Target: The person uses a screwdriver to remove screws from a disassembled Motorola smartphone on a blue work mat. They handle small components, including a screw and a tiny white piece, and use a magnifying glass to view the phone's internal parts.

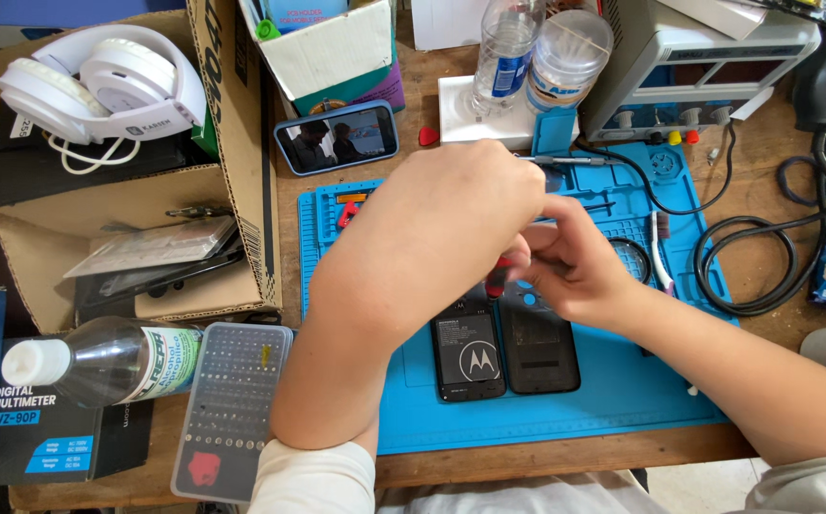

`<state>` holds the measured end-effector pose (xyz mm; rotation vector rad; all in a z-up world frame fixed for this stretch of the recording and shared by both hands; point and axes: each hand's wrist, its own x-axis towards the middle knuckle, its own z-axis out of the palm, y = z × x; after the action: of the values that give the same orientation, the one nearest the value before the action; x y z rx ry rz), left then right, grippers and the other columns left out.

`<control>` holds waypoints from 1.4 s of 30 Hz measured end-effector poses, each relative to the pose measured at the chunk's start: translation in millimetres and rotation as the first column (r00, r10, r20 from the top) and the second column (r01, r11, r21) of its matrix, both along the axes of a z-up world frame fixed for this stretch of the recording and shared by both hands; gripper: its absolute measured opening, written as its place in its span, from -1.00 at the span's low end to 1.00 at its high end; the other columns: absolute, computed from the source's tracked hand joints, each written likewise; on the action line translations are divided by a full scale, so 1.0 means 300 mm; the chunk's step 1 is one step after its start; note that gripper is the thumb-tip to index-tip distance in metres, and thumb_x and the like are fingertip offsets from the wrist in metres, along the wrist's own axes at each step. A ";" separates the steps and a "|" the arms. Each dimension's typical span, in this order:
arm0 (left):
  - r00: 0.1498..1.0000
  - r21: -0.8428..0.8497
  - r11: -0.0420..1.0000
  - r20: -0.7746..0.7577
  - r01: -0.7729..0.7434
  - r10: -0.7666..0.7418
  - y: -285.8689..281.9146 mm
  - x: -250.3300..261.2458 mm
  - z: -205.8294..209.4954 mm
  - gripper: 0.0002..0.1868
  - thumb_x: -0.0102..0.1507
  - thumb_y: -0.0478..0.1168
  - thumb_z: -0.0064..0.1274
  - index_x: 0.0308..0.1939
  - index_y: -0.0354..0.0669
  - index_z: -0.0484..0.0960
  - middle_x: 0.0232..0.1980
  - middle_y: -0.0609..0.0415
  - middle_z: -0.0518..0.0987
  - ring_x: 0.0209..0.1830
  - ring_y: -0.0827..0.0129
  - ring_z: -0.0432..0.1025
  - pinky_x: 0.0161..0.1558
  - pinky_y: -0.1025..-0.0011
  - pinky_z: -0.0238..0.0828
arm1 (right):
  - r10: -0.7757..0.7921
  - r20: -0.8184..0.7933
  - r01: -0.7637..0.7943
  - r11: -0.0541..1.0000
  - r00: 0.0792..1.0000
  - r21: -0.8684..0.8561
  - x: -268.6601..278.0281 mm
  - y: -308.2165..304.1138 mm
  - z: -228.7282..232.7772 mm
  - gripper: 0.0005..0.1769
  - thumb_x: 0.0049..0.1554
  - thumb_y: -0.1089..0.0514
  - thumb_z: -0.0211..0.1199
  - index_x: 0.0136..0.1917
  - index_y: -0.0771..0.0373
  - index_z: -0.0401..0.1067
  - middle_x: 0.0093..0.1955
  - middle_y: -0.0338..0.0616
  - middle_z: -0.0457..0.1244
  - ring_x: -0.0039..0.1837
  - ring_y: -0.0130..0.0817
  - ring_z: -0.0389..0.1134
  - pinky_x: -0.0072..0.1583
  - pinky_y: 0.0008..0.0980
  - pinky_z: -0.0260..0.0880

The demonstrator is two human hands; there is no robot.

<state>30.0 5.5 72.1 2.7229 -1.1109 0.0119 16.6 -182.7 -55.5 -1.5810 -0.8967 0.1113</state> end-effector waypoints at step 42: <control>0.974 0.110 0.991 -0.205 -0.074 0.095 0.002 0.024 0.048 -0.70 0.18 -0.09 0.23 -0.62 -0.07 0.63 -0.58 0.06 0.43 -0.62 0.18 0.27 -0.51 0.23 0.24 | -0.312 0.758 0.813 0.102 0.573 -0.573 -0.341 -0.124 -0.136 -0.39 0.19 0.01 -0.07 0.45 0.30 0.12 0.45 0.03 0.13 0.50 -0.07 0.09 0.35 -0.12 0.15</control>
<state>37.2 6.1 86.5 2.7790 -0.9601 -0.3210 -85.8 -219.9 -96.2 -3.0947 -0.3709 -0.5080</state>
